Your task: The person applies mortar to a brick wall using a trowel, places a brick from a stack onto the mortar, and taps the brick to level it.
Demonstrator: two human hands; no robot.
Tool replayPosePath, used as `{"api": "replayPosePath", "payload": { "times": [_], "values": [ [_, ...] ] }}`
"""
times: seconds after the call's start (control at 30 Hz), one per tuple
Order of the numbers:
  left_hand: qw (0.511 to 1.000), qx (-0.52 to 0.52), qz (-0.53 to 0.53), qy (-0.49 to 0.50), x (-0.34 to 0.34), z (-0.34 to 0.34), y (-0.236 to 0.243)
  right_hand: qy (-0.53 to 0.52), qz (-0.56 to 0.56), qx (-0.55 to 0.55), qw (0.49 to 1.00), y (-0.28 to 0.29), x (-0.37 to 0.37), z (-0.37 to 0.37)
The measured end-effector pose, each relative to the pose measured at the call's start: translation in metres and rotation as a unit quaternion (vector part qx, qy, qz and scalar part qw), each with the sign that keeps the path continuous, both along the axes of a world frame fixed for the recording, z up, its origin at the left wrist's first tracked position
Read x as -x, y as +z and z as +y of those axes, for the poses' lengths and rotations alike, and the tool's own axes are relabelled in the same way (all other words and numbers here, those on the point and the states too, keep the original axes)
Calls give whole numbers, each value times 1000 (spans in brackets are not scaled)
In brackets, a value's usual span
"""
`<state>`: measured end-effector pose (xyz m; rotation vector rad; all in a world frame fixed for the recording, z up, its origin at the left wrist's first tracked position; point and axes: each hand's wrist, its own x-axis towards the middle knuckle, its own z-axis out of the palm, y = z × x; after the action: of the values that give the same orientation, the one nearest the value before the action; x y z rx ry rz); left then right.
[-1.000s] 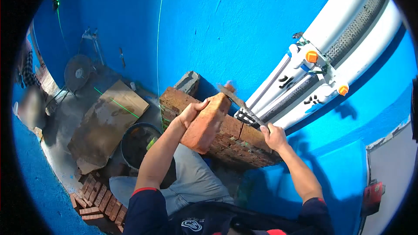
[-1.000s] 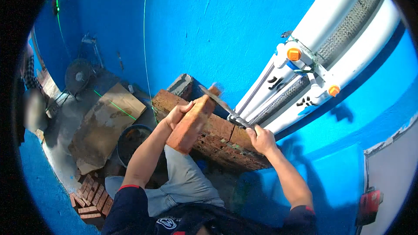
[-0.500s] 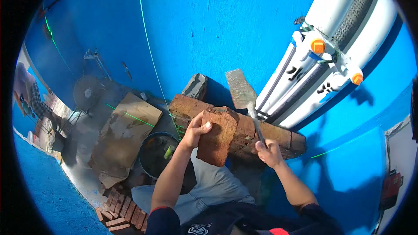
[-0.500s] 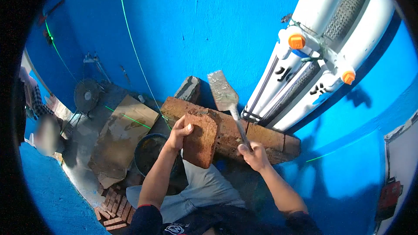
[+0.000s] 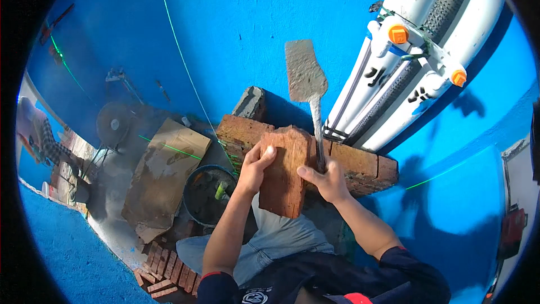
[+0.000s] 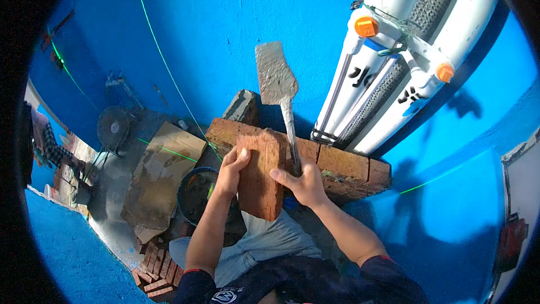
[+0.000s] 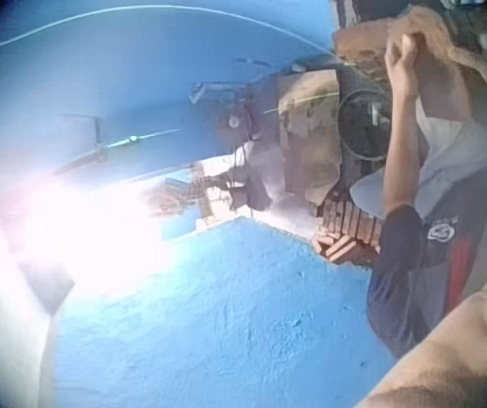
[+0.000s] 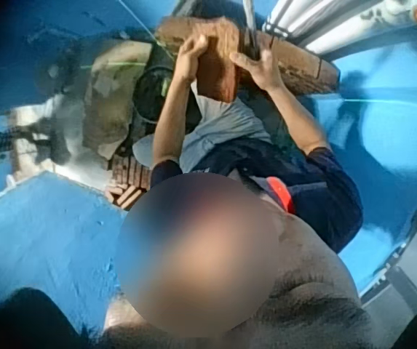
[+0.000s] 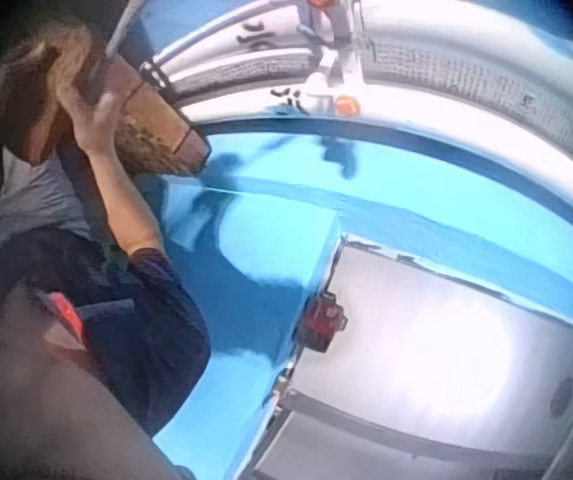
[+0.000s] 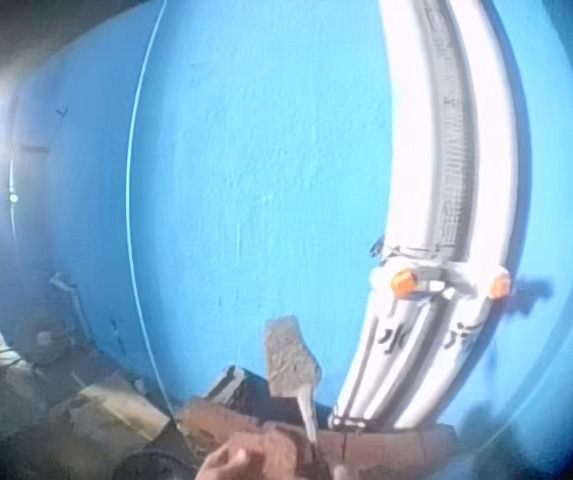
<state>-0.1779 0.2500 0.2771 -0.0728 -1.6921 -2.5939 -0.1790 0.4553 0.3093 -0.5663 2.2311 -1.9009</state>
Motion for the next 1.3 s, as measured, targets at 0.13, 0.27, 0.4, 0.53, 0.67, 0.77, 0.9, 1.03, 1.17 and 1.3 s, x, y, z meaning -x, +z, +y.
{"api": "replayPosePath", "payload": {
  "times": [0.13,0.27,0.4,0.53,0.67,0.77,0.9,1.03,1.17,1.3],
  "values": [
    [953,284,12,101,-4,34,-7,-146,110,-102,978,17,4,-14],
    [969,-165,-94,-161,-4,29,-4,-49,-43,-122,990,8,12,5],
    [933,-303,-128,-147,-10,32,-36,-72,87,-127,985,24,16,38],
    [870,-442,-123,-182,1,28,-52,-86,217,-242,942,33,10,77],
    [862,-464,-96,-183,20,29,-58,-91,273,-336,897,22,13,99],
    [839,-483,-81,-237,27,31,-53,-94,280,-397,869,14,30,103],
    [848,-485,-57,-207,28,30,-32,-58,231,-248,939,60,28,95],
    [839,-490,-12,-237,24,17,-31,21,268,118,956,88,19,75],
    [847,-484,-19,-218,14,27,-29,-102,252,-475,837,12,53,110],
    [875,-447,15,-182,15,18,-50,-179,231,-440,849,1,44,144]
  ]
}}
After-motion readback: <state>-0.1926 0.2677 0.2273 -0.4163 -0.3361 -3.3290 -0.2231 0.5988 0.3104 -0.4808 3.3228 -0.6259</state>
